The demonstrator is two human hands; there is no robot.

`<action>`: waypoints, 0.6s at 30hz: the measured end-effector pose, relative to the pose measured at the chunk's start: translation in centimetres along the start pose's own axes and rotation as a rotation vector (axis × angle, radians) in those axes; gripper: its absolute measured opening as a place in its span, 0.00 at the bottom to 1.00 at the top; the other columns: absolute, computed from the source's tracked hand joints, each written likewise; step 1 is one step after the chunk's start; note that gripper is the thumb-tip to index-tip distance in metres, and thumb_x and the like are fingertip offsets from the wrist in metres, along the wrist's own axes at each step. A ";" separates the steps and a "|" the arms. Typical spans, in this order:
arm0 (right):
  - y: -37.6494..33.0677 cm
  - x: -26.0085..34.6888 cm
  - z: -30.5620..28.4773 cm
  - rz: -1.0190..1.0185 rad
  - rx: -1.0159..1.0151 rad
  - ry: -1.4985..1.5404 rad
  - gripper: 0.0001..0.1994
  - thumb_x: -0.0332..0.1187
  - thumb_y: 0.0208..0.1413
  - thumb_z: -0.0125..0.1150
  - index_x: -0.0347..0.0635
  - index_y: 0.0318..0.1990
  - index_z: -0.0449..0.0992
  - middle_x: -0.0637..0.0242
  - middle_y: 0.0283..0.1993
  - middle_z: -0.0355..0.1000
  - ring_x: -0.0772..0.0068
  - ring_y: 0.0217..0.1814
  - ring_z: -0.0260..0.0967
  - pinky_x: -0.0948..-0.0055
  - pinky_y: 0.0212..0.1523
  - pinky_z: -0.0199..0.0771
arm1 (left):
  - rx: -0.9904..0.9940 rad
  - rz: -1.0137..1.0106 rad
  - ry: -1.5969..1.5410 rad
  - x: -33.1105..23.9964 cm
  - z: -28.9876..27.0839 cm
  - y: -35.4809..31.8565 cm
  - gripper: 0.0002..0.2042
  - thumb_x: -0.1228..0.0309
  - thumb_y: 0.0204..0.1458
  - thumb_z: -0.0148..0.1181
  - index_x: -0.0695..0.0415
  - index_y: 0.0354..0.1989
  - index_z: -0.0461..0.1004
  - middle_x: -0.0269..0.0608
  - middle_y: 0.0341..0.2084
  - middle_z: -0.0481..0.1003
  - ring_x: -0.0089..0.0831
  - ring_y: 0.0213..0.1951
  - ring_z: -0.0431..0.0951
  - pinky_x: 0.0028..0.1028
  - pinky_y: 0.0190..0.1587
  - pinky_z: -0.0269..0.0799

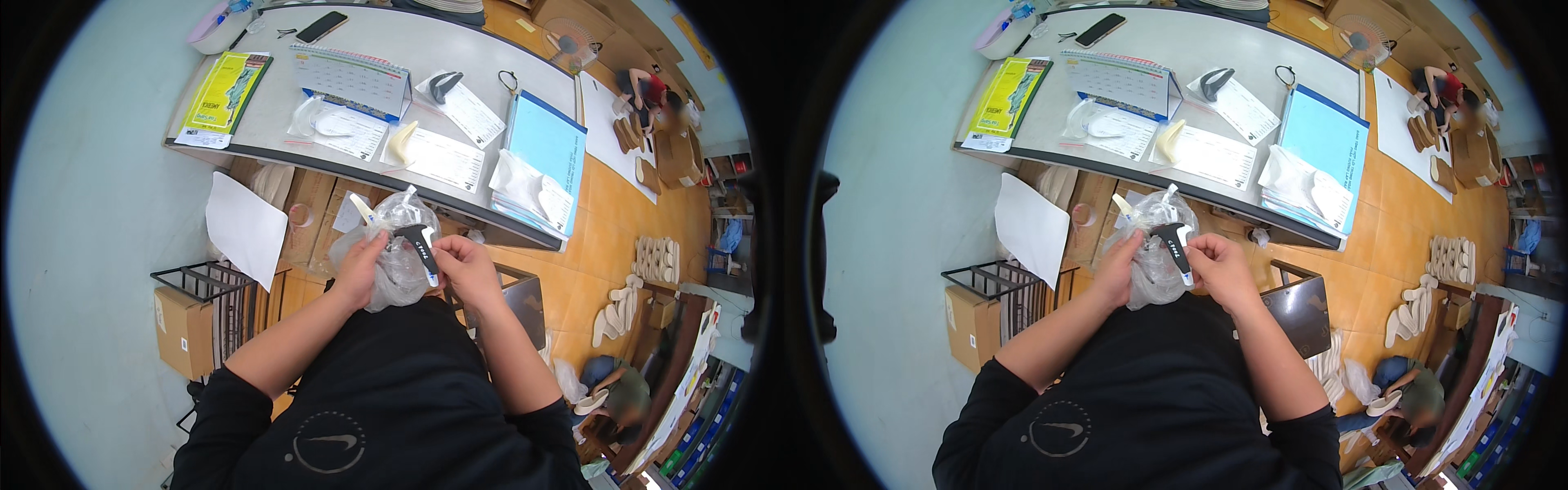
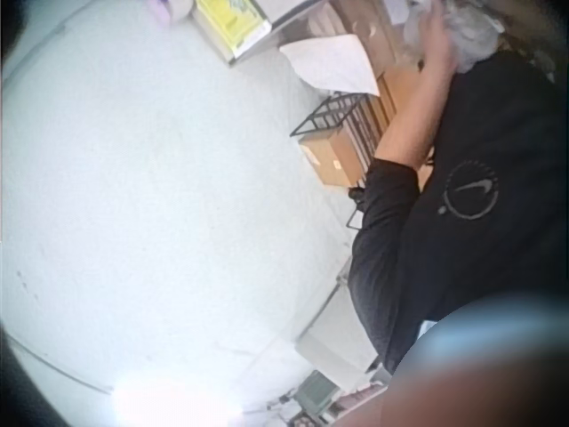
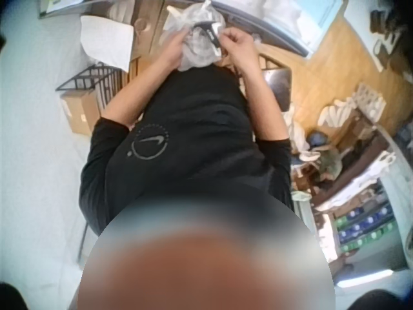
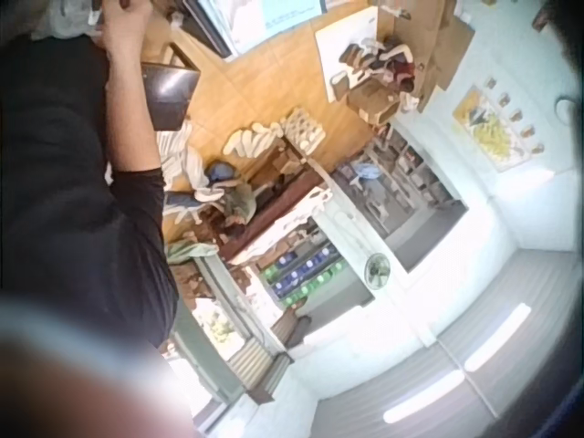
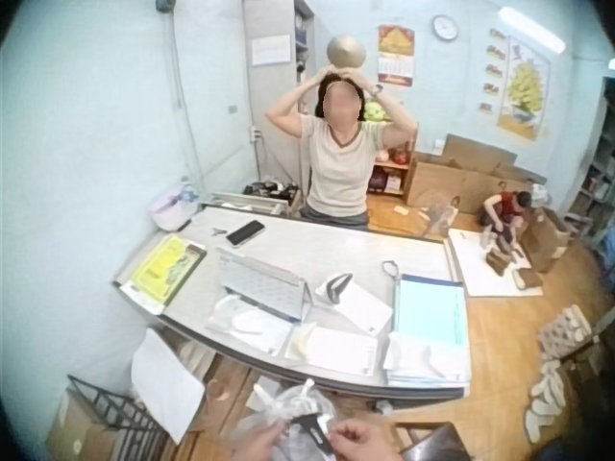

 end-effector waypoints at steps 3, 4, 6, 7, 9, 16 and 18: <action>0.0 -0.2 -0.2 0.008 0.000 0.042 0.06 0.28 0.58 0.57 0.32 0.37 0.74 0.70 0.24 0.71 0.83 0.20 0.65 0.82 0.21 0.67 | 0.020 -0.019 -0.025 -0.1 0.2 -0.1 0.16 0.63 0.62 0.51 0.61 0.52 0.71 0.40 0.43 0.75 0.30 0.44 0.77 0.32 0.48 0.74; 0.0 -0.1 -0.2 -0.002 -0.004 0.034 0.06 0.28 0.58 0.58 0.33 0.38 0.74 0.71 0.24 0.71 0.84 0.20 0.65 0.82 0.21 0.66 | 0.025 -0.021 -0.020 -0.1 0.3 -0.2 0.15 0.64 0.62 0.51 0.60 0.52 0.70 0.40 0.43 0.75 0.30 0.44 0.77 0.32 0.48 0.74; -0.1 -0.1 -0.3 0.008 -0.010 0.029 0.06 0.28 0.57 0.59 0.36 0.40 0.74 0.72 0.25 0.70 0.86 0.20 0.64 0.83 0.21 0.64 | 0.037 -0.024 -0.009 -0.3 0.5 -0.4 0.15 0.65 0.62 0.51 0.60 0.52 0.70 0.40 0.44 0.75 0.29 0.45 0.77 0.32 0.49 0.74; -0.2 0.1 -0.3 -0.030 0.003 0.020 0.08 0.27 0.57 0.59 0.36 0.42 0.73 0.72 0.25 0.70 0.86 0.20 0.64 0.83 0.21 0.64 | 0.049 -0.020 0.000 -0.4 0.6 -0.4 0.15 0.66 0.61 0.52 0.59 0.53 0.70 0.40 0.44 0.75 0.29 0.45 0.77 0.32 0.49 0.74; -0.4 0.3 -0.3 -0.074 -0.003 -0.001 0.12 0.25 0.56 0.58 0.35 0.48 0.71 0.72 0.25 0.70 0.86 0.21 0.64 0.84 0.22 0.64 | 0.072 -0.012 0.017 -0.6 0.9 -0.5 0.15 0.68 0.61 0.52 0.59 0.53 0.70 0.39 0.44 0.75 0.29 0.46 0.76 0.32 0.49 0.74; -0.8 1.2 -0.3 -0.156 0.078 -0.099 0.22 0.20 0.56 0.54 0.39 0.60 0.66 0.72 0.29 0.69 0.86 0.25 0.64 0.84 0.26 0.65 | 0.101 0.075 0.212 -1.1 1.6 -0.6 0.18 0.72 0.58 0.55 0.60 0.57 0.65 0.38 0.45 0.74 0.27 0.48 0.74 0.30 0.52 0.70; -0.8 1.3 -0.3 -0.164 0.102 -0.126 0.22 0.19 0.56 0.53 0.41 0.60 0.67 0.72 0.29 0.68 0.86 0.26 0.63 0.84 0.27 0.66 | 0.113 0.094 0.227 -1.1 1.7 -0.5 0.20 0.72 0.57 0.56 0.59 0.58 0.64 0.38 0.47 0.73 0.27 0.49 0.73 0.30 0.53 0.70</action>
Point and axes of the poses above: each hand's wrist, its own y-axis towards the middle knuckle, its own z-axis out of the palm, x = y × z, the point moved 1 cm from there along y, towards the middle knuckle
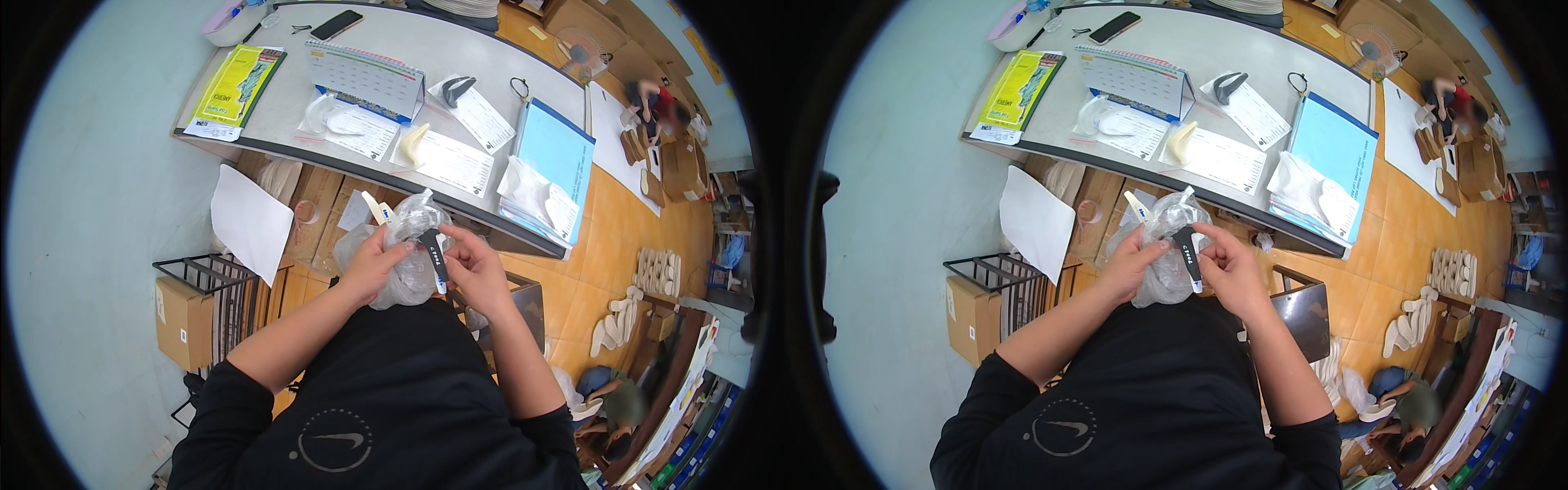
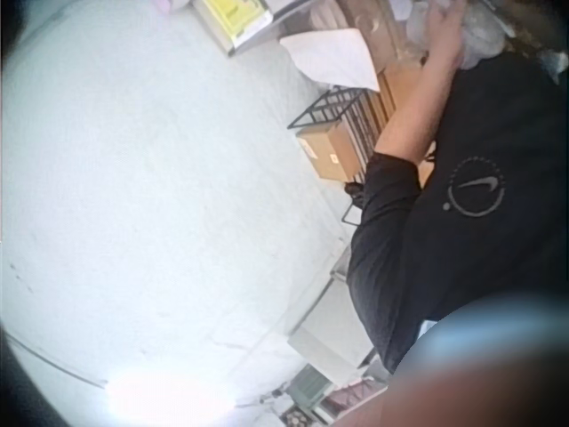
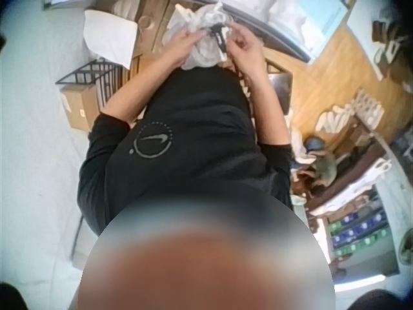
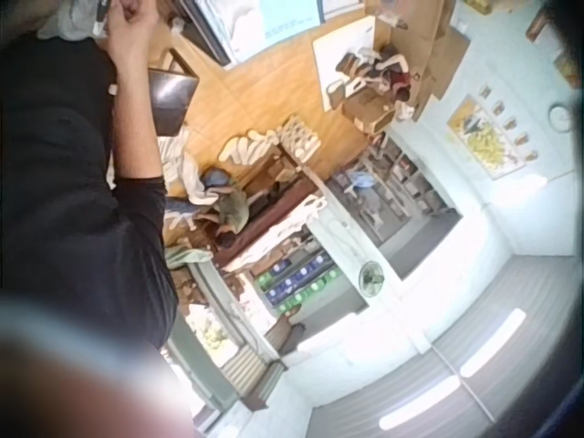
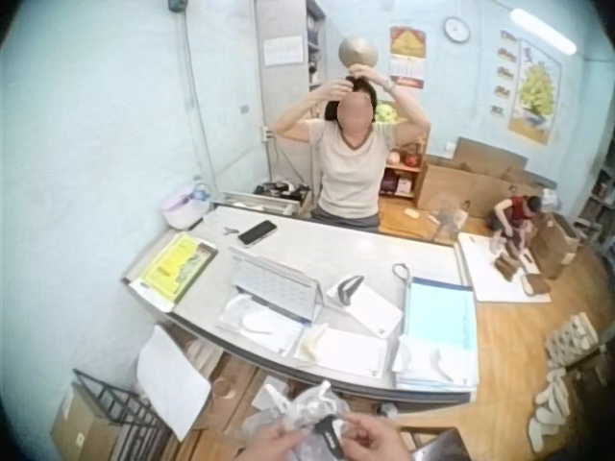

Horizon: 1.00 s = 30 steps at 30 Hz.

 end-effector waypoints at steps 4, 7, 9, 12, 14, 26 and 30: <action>-0.1 -0.1 -0.1 0.012 0.013 -0.045 0.20 0.20 0.57 0.52 0.41 0.58 0.70 0.74 0.30 0.68 0.86 0.27 0.63 0.83 0.28 0.66 | -0.003 0.022 0.021 0.0 0.1 0.1 0.22 0.73 0.57 0.56 0.60 0.60 0.61 0.38 0.47 0.73 0.26 0.49 0.73 0.30 0.53 0.70; -0.1 -0.2 -0.2 0.000 0.021 -0.065 0.19 0.20 0.57 0.52 0.41 0.57 0.71 0.74 0.30 0.68 0.86 0.27 0.63 0.83 0.29 0.66 | 0.001 0.021 0.016 0.0 0.1 0.0 0.23 0.73 0.57 0.57 0.60 0.60 0.61 0.38 0.48 0.72 0.26 0.49 0.73 0.30 0.53 0.70; -0.1 -0.2 -0.3 -0.001 0.023 -0.065 0.19 0.21 0.57 0.52 0.41 0.57 0.71 0.74 0.30 0.68 0.86 0.27 0.63 0.83 0.29 0.66 | 0.004 0.014 0.007 0.0 0.1 0.1 0.23 0.73 0.57 0.57 0.60 0.60 0.60 0.38 0.48 0.72 0.26 0.49 0.73 0.30 0.53 0.70; -0.1 -0.3 -0.3 0.011 0.019 -0.039 0.19 0.21 0.57 0.52 0.41 0.57 0.72 0.74 0.30 0.68 0.86 0.27 0.63 0.83 0.29 0.66 | 0.004 0.027 0.018 0.2 0.1 0.1 0.22 0.73 0.57 0.57 0.59 0.60 0.61 0.38 0.48 0.72 0.26 0.49 0.73 0.29 0.52 0.70; -0.1 -0.3 -0.3 0.007 0.020 -0.047 0.19 0.21 0.57 0.52 0.41 0.57 0.71 0.74 0.30 0.68 0.86 0.27 0.63 0.83 0.29 0.66 | -0.010 0.024 0.041 0.3 0.1 0.1 0.22 0.73 0.57 0.57 0.59 0.60 0.61 0.38 0.48 0.72 0.26 0.49 0.73 0.30 0.53 0.70; -0.1 -0.6 -0.4 0.006 0.021 -0.023 0.20 0.20 0.57 0.52 0.39 0.58 0.70 0.73 0.30 0.68 0.86 0.27 0.64 0.83 0.27 0.65 | -0.046 0.027 0.017 0.7 0.0 0.2 0.19 0.70 0.60 0.53 0.58 0.59 0.62 0.37 0.47 0.73 0.26 0.48 0.73 0.30 0.52 0.70; -0.2 -0.8 -0.3 0.007 0.009 -0.008 0.21 0.19 0.57 0.52 0.39 0.59 0.69 0.72 0.30 0.68 0.86 0.27 0.64 0.83 0.27 0.66 | -0.053 0.021 -0.001 0.7 -0.1 0.2 0.19 0.70 0.60 0.53 0.58 0.59 0.62 0.37 0.47 0.72 0.26 0.49 0.73 0.30 0.52 0.70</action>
Point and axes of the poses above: each hand's wrist, its own y-axis towards the middle knuckle, its own z-axis out of the palm, x = y × z, the point moved 1 cm from there along y, towards the middle knuckle
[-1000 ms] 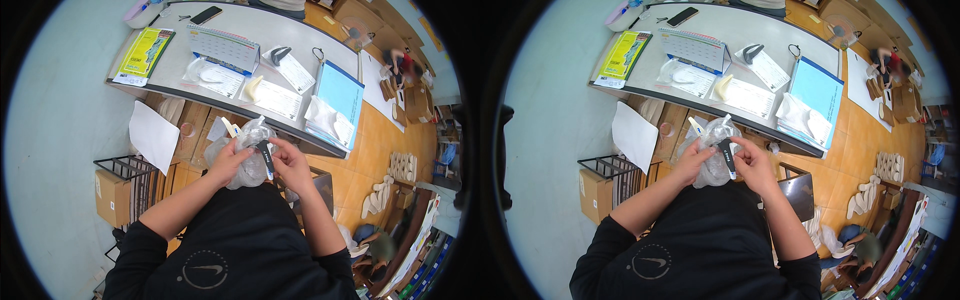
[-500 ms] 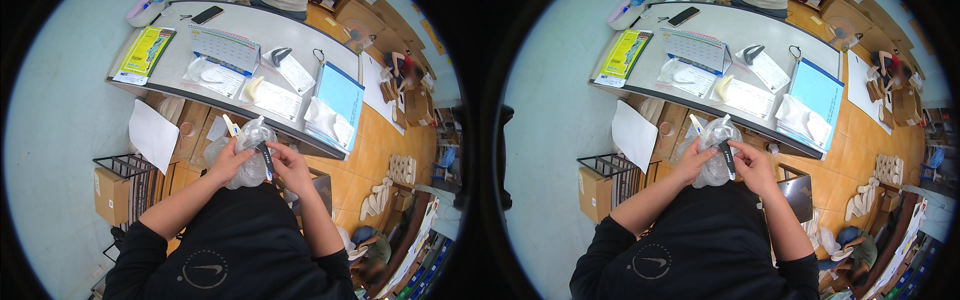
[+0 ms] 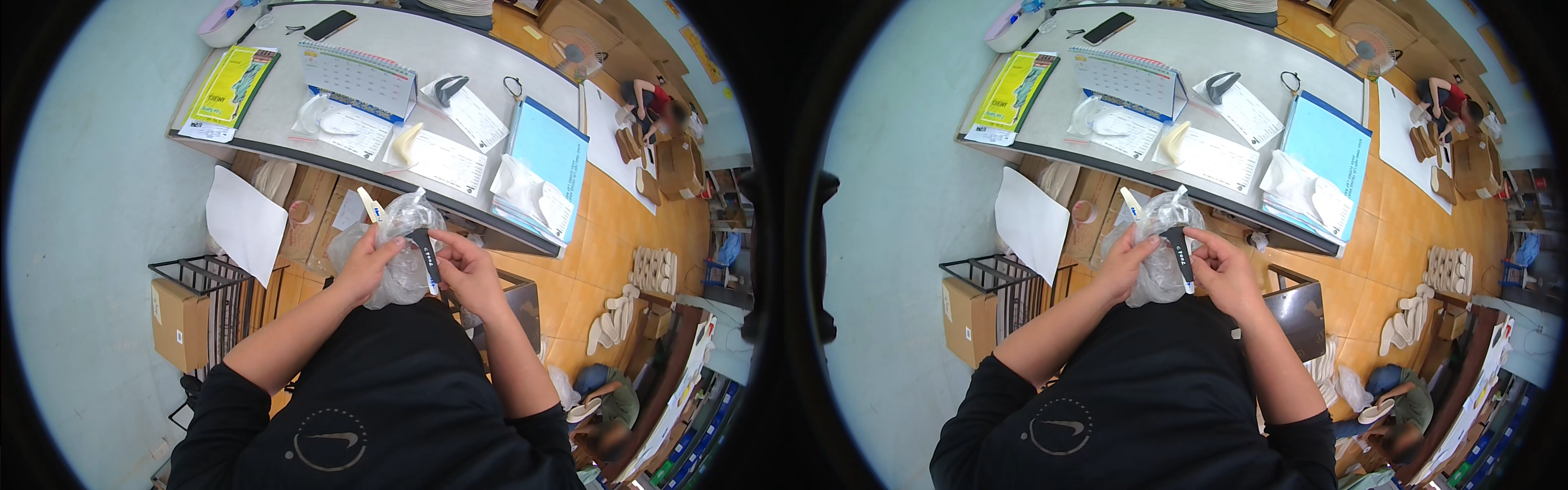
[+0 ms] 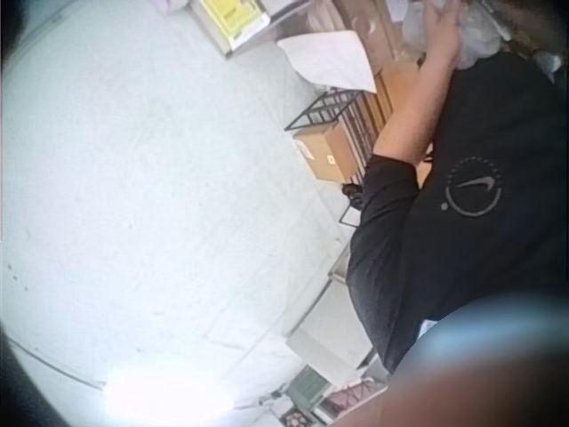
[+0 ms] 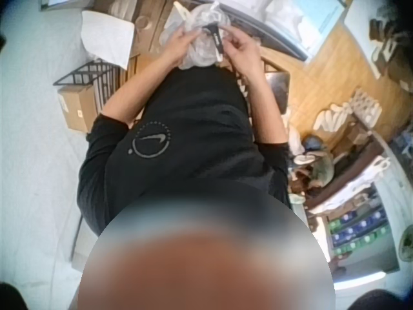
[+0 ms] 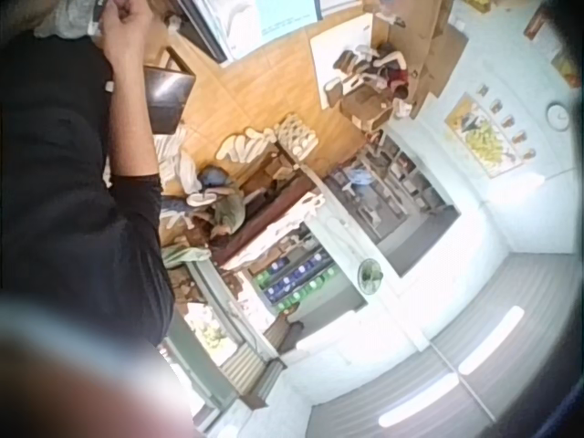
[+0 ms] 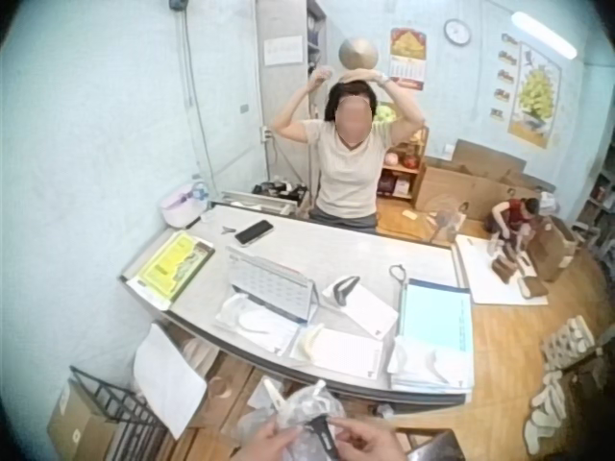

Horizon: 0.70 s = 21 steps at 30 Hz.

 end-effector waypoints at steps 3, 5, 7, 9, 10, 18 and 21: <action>0.0 -0.1 0.0 0.011 0.008 0.006 0.20 0.21 0.58 0.53 0.40 0.59 0.68 0.73 0.32 0.70 0.87 0.29 0.66 0.85 0.28 0.68 | -0.027 0.001 0.033 -0.1 0.1 -0.1 0.20 0.70 0.60 0.54 0.57 0.60 0.62 0.37 0.47 0.72 0.26 0.49 0.73 0.30 0.52 0.70; 0.0 -0.2 0.1 -0.009 0.011 0.002 0.20 0.21 0.58 0.54 0.40 0.59 0.68 0.73 0.32 0.70 0.87 0.29 0.66 0.85 0.28 0.68 | -0.034 -0.013 0.022 -0.2 0.1 -0.2 0.19 0.70 0.60 0.54 0.57 0.59 0.62 0.37 0.48 0.72 0.26 0.49 0.72 0.29 0.52 0.70; 0.0 -0.2 0.1 -0.011 0.003 0.011 0.20 0.21 0.57 0.54 0.39 0.59 0.68 0.73 0.31 0.69 0.87 0.28 0.65 0.84 0.27 0.67 | -0.037 -0.026 0.002 -0.2 0.1 -0.2 0.19 0.69 0.60 0.54 0.57 0.59 0.62 0.37 0.48 0.72 0.25 0.49 0.72 0.28 0.52 0.69; 0.0 -0.1 0.2 0.000 -0.005 0.035 0.20 0.20 0.57 0.54 0.38 0.58 0.69 0.73 0.30 0.67 0.86 0.26 0.63 0.83 0.27 0.65 | -0.030 -0.025 -0.034 -0.1 -0.1 -0.1 0.19 0.69 0.60 0.55 0.57 0.59 0.62 0.37 0.48 0.72 0.25 0.49 0.72 0.28 0.52 0.69; -0.1 -0.1 0.2 -0.001 0.006 0.029 0.20 0.20 0.56 0.54 0.38 0.58 0.69 0.73 0.29 0.67 0.86 0.26 0.63 0.83 0.26 0.64 | -0.047 -0.037 -0.031 -0.1 -0.2 -0.1 0.19 0.69 0.60 0.55 0.57 0.59 0.62 0.37 0.48 0.72 0.25 0.49 0.72 0.28 0.52 0.69; -0.1 -0.1 0.4 -0.026 0.066 0.036 0.22 0.19 0.56 0.54 0.38 0.60 0.66 0.72 0.30 0.68 0.86 0.27 0.66 0.83 0.27 0.69 | -0.037 -0.022 -0.062 0.4 -0.8 0.3 0.19 0.69 0.59 0.55 0.57 0.58 0.64 0.36 0.48 0.72 0.25 0.49 0.71 0.28 0.53 0.67; -0.1 -0.2 0.5 -0.038 0.089 -0.014 0.24 0.19 0.55 0.54 0.39 0.61 0.65 0.73 0.30 0.67 0.87 0.27 0.65 0.84 0.28 0.67 | -0.033 -0.021 -0.052 0.3 -0.8 0.2 0.19 0.69 0.59 0.56 0.57 0.58 0.64 0.36 0.48 0.72 0.25 0.50 0.71 0.28 0.54 0.67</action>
Point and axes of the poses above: each hand's wrist, its own y-axis towards the middle knuckle, its own z-axis out of the palm, x = y × z, the point moved 1 cm from there along y, towards the middle knuckle
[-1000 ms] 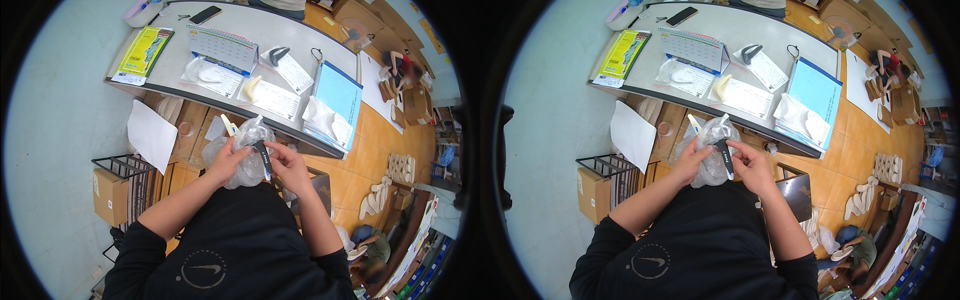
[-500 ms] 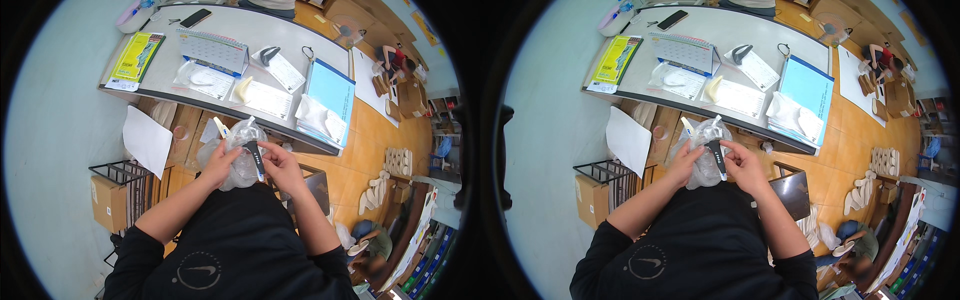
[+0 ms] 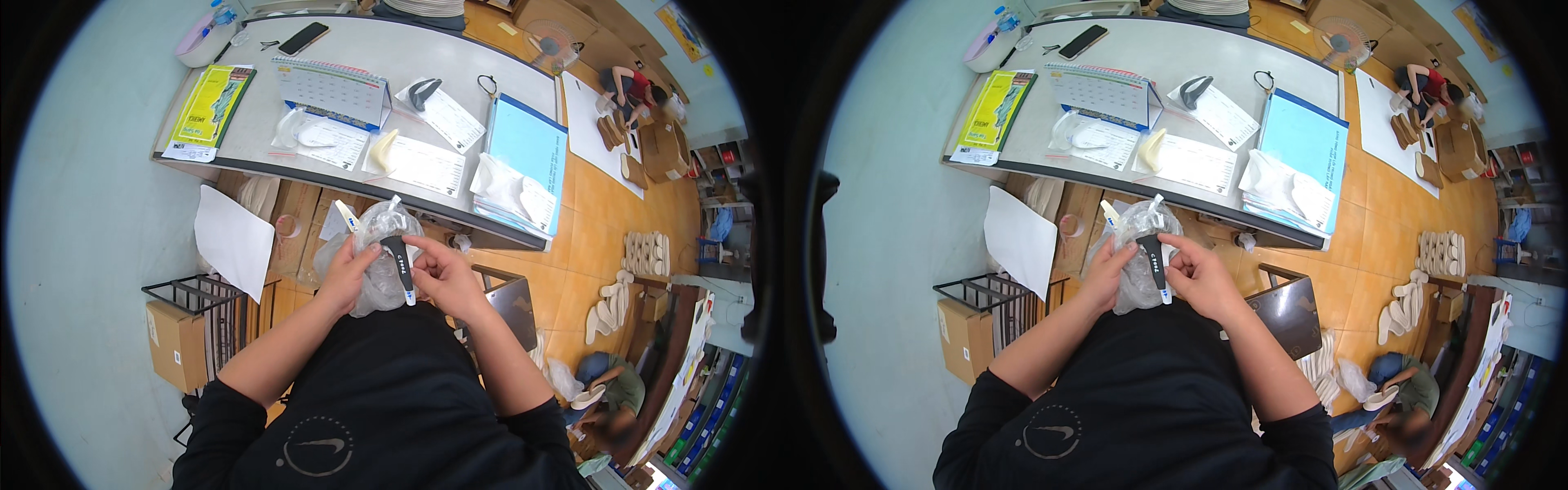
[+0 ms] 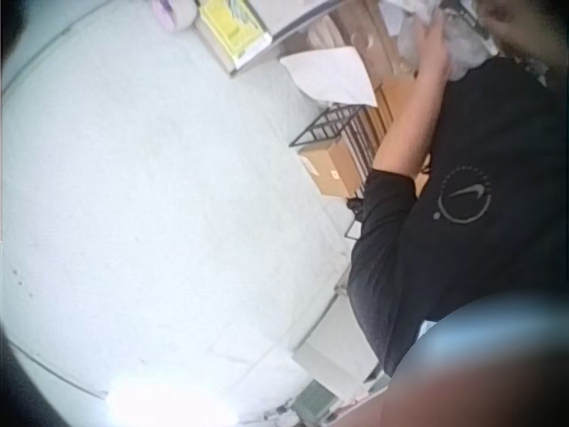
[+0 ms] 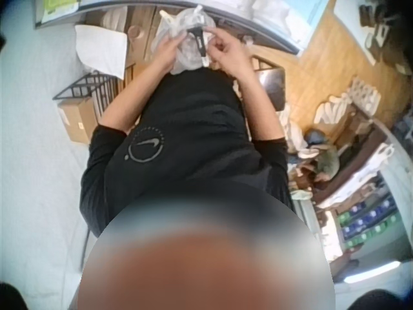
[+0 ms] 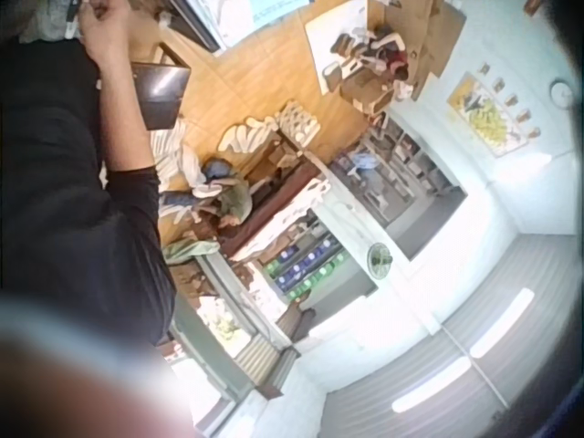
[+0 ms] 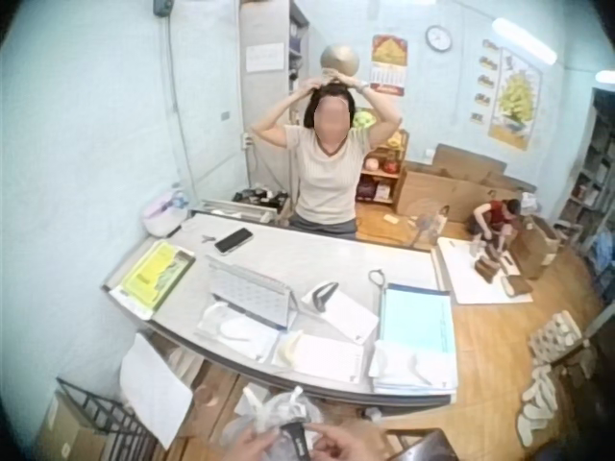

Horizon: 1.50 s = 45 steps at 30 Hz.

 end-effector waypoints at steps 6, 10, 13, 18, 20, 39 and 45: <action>-0.3 0.9 0.0 -0.030 -0.001 -0.193 0.26 0.22 0.52 0.59 0.46 0.61 0.67 0.75 0.26 0.66 0.85 0.26 0.61 0.81 0.29 0.65 | 0.021 0.005 0.022 -0.2 0.2 -0.1 0.18 0.72 0.58 0.57 0.59 0.56 0.65 0.37 0.46 0.73 0.25 0.48 0.73 0.28 0.51 0.70; -0.4 1.8 -0.3 -0.104 -0.073 -0.371 0.26 0.19 0.50 0.57 0.46 0.59 0.69 0.71 0.34 0.68 0.83 0.30 0.65 0.82 0.31 0.67 | 0.048 0.062 0.098 -0.7 0.7 -0.1 0.18 0.72 0.58 0.57 0.60 0.55 0.65 0.38 0.45 0.74 0.25 0.46 0.74 0.28 0.51 0.71; -0.2 2.2 -0.5 -0.375 -0.214 -0.581 0.24 0.18 0.47 0.59 0.47 0.54 0.74 0.67 0.39 0.69 0.79 0.32 0.67 0.80 0.32 0.69 | 0.048 0.069 0.127 -1.2 1.1 -0.1 0.18 0.73 0.57 0.57 0.61 0.55 0.65 0.39 0.45 0.74 0.25 0.46 0.75 0.28 0.51 0.71; 1.1 2.2 -0.7 -0.595 -0.348 -0.704 0.21 0.18 0.42 0.63 0.45 0.47 0.78 0.63 0.41 0.69 0.72 0.37 0.70 0.76 0.33 0.72 | 0.161 0.020 0.144 -1.4 1.6 -0.2 0.19 0.73 0.57 0.56 0.60 0.57 0.65 0.37 0.46 0.73 0.24 0.47 0.74 0.28 0.52 0.70; 1.6 2.4 -0.8 -0.664 -0.348 -0.836 0.22 0.20 0.38 0.68 0.45 0.45 0.78 0.61 0.39 0.71 0.63 0.38 0.72 0.71 0.35 0.73 | 0.155 0.025 0.166 -1.4 1.7 -0.2 0.19 0.73 0.57 0.56 0.60 0.57 0.65 0.36 0.46 0.73 0.24 0.47 0.74 0.28 0.51 0.70; 2.9 2.2 -0.4 -0.759 -0.552 -0.751 0.16 0.16 0.48 0.56 0.36 0.46 0.71 0.54 0.44 0.74 0.58 0.37 0.76 0.69 0.36 0.76 | 0.102 -0.043 -0.017 -2.1 3.0 -0.1 0.16 0.73 0.57 0.57 0.59 0.54 0.66 0.37 0.45 0.74 0.25 0.46 0.75 0.30 0.50 0.74; 2.9 2.7 -0.5 -0.762 -0.540 -0.764 0.15 0.15 0.51 0.53 0.36 0.48 0.71 0.55 0.42 0.73 0.61 0.36 0.76 0.72 0.35 0.76 | 0.110 0.000 -0.022 -2.1 2.9 0.0 0.15 0.73 0.58 0.56 0.60 0.52 0.67 0.38 0.44 0.74 0.26 0.45 0.75 0.30 0.49 0.74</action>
Point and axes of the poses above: each hand's wrist, its own y-axis towards the middle knuckle, its own z-axis out of the palm, x = y × z, the point moved 1 cm from there along y, towards the middle knuckle
